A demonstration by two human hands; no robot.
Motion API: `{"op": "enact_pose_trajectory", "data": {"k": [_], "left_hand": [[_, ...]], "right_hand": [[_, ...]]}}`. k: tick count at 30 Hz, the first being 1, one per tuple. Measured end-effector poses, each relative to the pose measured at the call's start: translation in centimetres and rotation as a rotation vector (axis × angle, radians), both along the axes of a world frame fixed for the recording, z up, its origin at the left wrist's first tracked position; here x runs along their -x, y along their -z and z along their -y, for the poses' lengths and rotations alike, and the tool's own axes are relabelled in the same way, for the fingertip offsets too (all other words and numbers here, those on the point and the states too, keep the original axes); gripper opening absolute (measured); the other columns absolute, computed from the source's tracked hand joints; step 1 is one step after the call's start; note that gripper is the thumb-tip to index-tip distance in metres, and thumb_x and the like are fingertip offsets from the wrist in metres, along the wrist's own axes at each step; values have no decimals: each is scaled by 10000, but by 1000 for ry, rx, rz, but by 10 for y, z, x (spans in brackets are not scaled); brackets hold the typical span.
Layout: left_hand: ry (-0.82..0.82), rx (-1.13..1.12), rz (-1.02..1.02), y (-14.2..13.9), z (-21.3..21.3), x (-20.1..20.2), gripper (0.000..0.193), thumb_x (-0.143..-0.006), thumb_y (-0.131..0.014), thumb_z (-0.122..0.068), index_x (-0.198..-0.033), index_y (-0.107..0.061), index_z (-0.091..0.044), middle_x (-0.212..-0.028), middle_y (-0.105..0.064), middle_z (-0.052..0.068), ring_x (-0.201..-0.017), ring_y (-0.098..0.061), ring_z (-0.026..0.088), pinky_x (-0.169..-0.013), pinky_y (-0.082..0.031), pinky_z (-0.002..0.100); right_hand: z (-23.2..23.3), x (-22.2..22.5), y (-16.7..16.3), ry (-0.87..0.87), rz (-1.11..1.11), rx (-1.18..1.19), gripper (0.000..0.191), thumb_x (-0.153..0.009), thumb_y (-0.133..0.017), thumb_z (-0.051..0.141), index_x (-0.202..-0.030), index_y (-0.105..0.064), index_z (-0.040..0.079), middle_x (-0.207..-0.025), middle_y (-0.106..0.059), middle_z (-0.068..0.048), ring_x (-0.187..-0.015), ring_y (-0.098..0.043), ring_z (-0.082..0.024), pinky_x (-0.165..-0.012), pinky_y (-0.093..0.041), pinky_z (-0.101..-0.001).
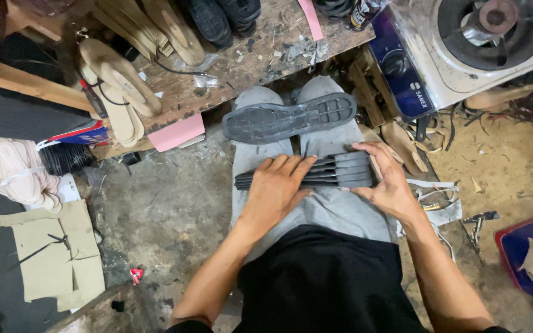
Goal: The person sits on the floor in front of a shelf of black rubber shoe soles, takes soles from the shelf, and stacks and aligns them on their lap, flexing and matching pairs before placing them back on the shelf.
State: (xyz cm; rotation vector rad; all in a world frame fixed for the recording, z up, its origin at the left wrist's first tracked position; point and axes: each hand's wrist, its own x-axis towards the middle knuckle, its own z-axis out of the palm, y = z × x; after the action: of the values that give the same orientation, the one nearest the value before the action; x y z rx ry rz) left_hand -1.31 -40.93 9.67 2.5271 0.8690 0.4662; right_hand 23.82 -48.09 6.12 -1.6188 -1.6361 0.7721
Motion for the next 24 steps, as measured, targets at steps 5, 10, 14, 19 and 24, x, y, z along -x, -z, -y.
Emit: {"op": "enact_pose_trajectory", "data": {"k": [5,10,14,19,24], "left_hand": [[31,42,91,-14,6,-4,811,-726,-831,-212,-1439,-504,-9,-1186,-655,162,-1048,-617,335,-850,-463,430],[-190,111,291,-27,10,-2,810,-667,-807,-75,-1425,-520,-85,-1137,-700,119,-1017,-687,318,-877,-524,414],[-385,667,1046,-30,20,-6,749,-884,-735,-78,-1503,-315,-56,-1201,-698,103,-1082,-702,203,-952,-566,344],[-422,874,1528,-17,11,2,510,-958,-728,-86,-1397,-493,20,-1285,-662,146,-1091,-688,251,-1014,-553,419],[-596,976,1707,3,-27,45,493,-989,-633,-172,-1440,-480,-47,-1280,-628,105,-1165,-630,207,-1028,-521,402]], "right_hand": [[8,3,-32,-92,88,-81,939,-514,-881,91,-1398,-565,130,-1320,-599,-145,-1243,-607,-320,-1052,-483,-386],[13,33,-35,-69,-420,-200,1154,-697,-914,286,-1606,-225,108,-1585,-405,-150,-1387,-475,-250,-1161,-392,-359],[19,61,-8,-168,-330,-72,1104,-659,-894,198,-1567,-306,-18,-1576,-407,-204,-1434,-411,-305,-1155,-325,-390],[19,67,16,104,-576,261,512,-827,-848,105,-1289,-661,-13,-1119,-726,-95,-990,-666,-155,-875,-546,-281],[-17,26,-15,100,-609,50,441,-898,-758,104,-1312,-628,20,-1163,-708,-29,-1001,-664,-89,-855,-559,-241]]}}
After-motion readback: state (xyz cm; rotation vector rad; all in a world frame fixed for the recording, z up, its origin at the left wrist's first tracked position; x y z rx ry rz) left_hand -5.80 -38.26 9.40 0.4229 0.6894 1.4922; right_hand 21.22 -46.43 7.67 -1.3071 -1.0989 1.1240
